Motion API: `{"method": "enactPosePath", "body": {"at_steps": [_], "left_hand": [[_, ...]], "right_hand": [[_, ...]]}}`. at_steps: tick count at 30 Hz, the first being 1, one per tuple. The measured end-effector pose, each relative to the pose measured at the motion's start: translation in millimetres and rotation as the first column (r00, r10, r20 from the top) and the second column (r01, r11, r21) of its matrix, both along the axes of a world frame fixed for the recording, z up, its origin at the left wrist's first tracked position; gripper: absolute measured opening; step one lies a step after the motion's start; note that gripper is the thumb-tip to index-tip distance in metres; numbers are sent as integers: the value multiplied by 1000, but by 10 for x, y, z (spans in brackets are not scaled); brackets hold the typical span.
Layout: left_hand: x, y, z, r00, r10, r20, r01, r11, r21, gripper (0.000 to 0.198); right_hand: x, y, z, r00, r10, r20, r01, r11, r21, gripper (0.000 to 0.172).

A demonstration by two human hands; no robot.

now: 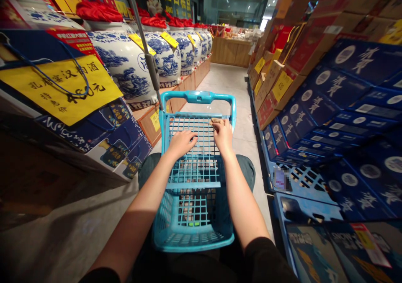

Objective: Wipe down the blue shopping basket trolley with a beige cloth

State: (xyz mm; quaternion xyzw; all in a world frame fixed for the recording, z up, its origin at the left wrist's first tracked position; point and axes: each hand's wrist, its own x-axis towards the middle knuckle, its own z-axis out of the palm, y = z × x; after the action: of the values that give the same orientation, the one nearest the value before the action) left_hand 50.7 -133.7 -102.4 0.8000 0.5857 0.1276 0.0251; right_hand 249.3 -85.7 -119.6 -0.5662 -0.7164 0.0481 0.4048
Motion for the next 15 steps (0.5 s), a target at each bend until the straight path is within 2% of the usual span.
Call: {"method": "enactPosePath", "body": {"at_steps": [2,6,9,12,15], "left_hand": [[2,1,0,1000,-2,0,2,1000,8,37],[10,-3,-4,1000,7,-11,-6,1000,20,36],[10,-8,-4,1000,9,-19,-8,1000,18,37],[2,-6,-7,1000,2,-4,-2,1000,7,38],[-2,8,-19,1000,-7,9,7,1000,5,37]], "right_hand": [[-55,-44,2,999,26,46,-26,1000,-7,43],[-310,-180,15,960,168,226,-167,986,-26,49],[-301,-166,18,950,216,224,-218,976,-16,47],[-92,-65,8,993,77,91,-79,997,19,43],[17,-20,-11,998,-64,4,64,998,27,41]]}}
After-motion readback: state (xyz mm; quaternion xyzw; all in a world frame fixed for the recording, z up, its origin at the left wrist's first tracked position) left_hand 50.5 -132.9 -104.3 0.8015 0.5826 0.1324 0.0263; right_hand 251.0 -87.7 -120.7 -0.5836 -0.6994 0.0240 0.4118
